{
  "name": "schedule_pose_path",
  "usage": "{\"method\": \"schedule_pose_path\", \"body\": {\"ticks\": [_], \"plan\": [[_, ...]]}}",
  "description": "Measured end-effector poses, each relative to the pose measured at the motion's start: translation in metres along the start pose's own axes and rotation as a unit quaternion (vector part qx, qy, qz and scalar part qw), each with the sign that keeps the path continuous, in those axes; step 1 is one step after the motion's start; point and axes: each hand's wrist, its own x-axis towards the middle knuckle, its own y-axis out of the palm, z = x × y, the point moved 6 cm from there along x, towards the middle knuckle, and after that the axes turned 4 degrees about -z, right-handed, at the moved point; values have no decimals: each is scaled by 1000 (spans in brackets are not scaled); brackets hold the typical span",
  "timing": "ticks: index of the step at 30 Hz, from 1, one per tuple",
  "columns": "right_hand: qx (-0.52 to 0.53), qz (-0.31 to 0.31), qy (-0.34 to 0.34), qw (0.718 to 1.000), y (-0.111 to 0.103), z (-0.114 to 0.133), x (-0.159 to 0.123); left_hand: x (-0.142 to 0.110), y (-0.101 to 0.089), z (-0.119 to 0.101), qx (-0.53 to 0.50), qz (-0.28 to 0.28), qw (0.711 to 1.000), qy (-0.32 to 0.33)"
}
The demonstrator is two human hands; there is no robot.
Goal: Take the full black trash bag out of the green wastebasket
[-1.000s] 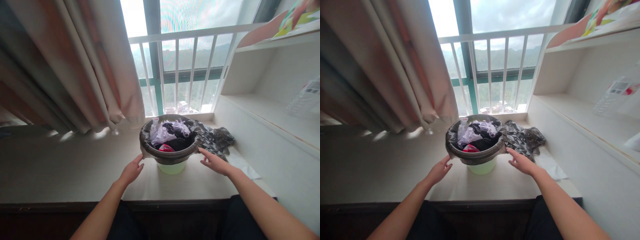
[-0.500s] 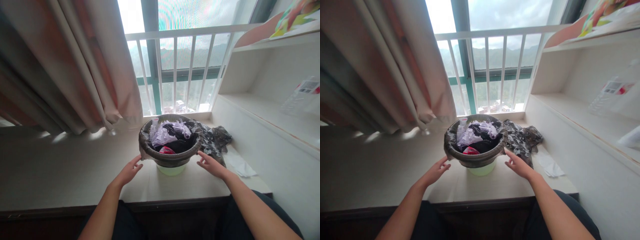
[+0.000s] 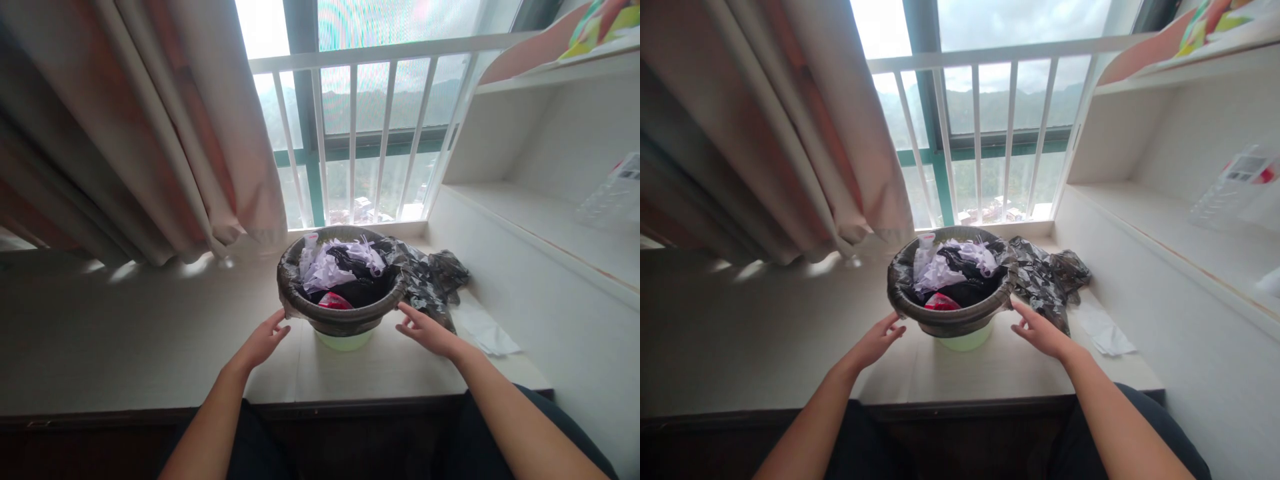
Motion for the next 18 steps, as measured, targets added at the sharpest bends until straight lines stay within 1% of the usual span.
{"method": "schedule_pose_path", "body": {"ticks": [9, 18], "plan": [[13, 26, -4, 1000, 5, -1, 1, 0, -1, -3, -1, -10, 1000, 0], [0, 12, -10, 1000, 4, -1, 2, 1, 1, 3, -2, -7, 1000, -5]]}}
